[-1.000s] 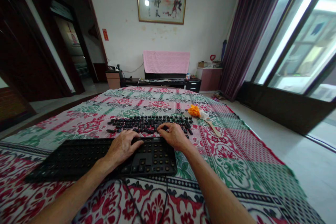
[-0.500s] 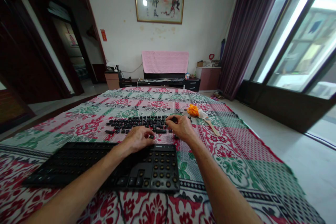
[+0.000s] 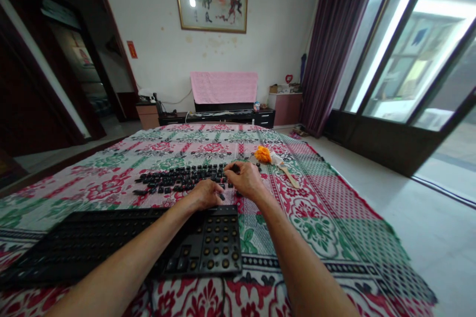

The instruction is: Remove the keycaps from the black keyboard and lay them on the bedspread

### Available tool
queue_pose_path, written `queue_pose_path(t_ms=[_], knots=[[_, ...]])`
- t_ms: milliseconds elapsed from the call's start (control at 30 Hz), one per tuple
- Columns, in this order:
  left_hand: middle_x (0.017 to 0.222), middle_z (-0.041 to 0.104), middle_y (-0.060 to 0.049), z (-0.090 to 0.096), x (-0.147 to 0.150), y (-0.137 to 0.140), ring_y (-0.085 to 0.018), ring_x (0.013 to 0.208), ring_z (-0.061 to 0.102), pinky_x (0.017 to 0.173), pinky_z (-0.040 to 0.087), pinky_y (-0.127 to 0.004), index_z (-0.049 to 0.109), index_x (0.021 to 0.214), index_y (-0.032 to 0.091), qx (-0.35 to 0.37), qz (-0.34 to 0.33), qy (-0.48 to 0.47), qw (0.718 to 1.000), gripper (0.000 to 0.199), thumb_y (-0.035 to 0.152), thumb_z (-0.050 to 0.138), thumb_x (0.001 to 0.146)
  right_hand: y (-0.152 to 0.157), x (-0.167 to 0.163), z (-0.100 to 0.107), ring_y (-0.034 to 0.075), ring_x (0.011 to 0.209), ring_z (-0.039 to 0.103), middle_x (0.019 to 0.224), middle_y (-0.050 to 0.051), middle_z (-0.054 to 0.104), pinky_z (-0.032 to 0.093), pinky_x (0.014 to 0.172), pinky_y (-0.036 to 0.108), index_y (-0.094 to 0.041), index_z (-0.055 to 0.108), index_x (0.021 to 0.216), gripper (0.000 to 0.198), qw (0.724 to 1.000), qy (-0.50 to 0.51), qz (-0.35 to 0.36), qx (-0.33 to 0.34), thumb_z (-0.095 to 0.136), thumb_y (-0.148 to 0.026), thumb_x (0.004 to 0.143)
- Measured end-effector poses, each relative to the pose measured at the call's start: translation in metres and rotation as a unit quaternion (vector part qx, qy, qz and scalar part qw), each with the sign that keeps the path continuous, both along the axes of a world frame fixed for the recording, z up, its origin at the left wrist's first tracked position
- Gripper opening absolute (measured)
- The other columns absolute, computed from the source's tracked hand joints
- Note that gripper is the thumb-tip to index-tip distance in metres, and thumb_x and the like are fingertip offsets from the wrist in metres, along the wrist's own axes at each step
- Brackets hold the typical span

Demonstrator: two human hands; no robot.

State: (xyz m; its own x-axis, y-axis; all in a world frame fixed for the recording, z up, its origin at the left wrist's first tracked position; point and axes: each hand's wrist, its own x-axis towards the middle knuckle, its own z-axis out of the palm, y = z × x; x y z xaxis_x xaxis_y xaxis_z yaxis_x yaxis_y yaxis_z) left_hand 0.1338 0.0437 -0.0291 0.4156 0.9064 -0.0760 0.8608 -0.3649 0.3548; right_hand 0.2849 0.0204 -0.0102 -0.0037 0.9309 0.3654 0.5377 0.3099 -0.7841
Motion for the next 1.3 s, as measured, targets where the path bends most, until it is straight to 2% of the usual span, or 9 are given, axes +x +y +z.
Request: queue_pose_path(t_ms=[133,333,567,767,967,1300], knots=[[0.093,0.068,-0.002,0.007,-0.007,-0.002,-0.019,0.091,0.061,0.077,0.043,-0.023,0.065,0.101,0.028,0.018,-0.006,0.005,1.000,0.043,0.028,0.063,0.058,-0.002,0.001,0.003,0.010,0.051,0.055,0.061,0.001,0.063,0.040,0.045,0.018,-0.015,0.065,0.081,0.021,1.000,-0.005,-0.004,0.007,0.052,-0.029,0.072],[0.083,0.070,-0.001,0.014,-0.009,-0.008,-0.016,0.081,0.063,0.072,0.044,-0.022,0.069,0.090,0.027,0.060,-0.034,-0.023,0.997,0.027,0.036,0.054,0.069,-0.004,0.001,0.009,0.009,0.049,0.053,0.057,0.000,0.061,0.040,0.045,0.018,-0.014,0.065,0.079,0.021,1.000,0.000,-0.007,0.018,0.051,-0.028,0.071],[0.077,0.070,-0.004,0.009,-0.006,-0.009,-0.017,0.079,0.063,0.071,0.044,-0.023,0.071,0.079,0.022,0.077,-0.038,0.021,0.996,0.021,0.025,0.054,0.066,-0.006,0.000,0.011,0.009,0.049,0.052,0.057,0.001,0.061,0.038,0.044,0.018,-0.014,0.066,0.080,0.023,1.000,-0.003,-0.015,0.006,0.051,-0.028,0.070],[0.078,0.069,-0.009,0.011,-0.001,-0.008,-0.019,0.076,0.063,0.068,0.045,-0.024,0.071,0.080,0.017,0.071,-0.041,0.034,0.996,0.024,0.021,0.051,0.066,-0.006,0.000,0.010,0.010,0.051,0.053,0.059,0.001,0.061,0.039,0.046,0.018,-0.013,0.065,0.080,0.023,1.000,-0.001,-0.006,0.010,0.051,-0.028,0.071],[0.077,0.069,-0.007,0.015,0.013,-0.006,-0.017,0.077,0.063,0.071,0.044,-0.023,0.070,0.080,0.018,0.081,-0.061,0.022,0.995,0.024,0.023,0.048,0.072,-0.003,0.002,0.007,0.011,0.055,0.056,0.062,0.002,0.063,0.042,0.049,0.019,-0.014,0.065,0.079,0.021,1.000,-0.012,-0.017,0.024,0.052,-0.028,0.071],[0.086,0.069,-0.006,0.010,0.015,-0.005,-0.018,0.086,0.062,0.076,0.042,-0.024,0.069,0.090,0.022,0.077,-0.041,0.020,0.996,0.026,0.027,0.048,0.076,-0.003,0.004,0.007,0.011,0.056,0.056,0.061,0.002,0.063,0.042,0.049,0.019,-0.014,0.066,0.080,0.022,0.999,-0.018,-0.021,0.019,0.051,-0.028,0.071]])
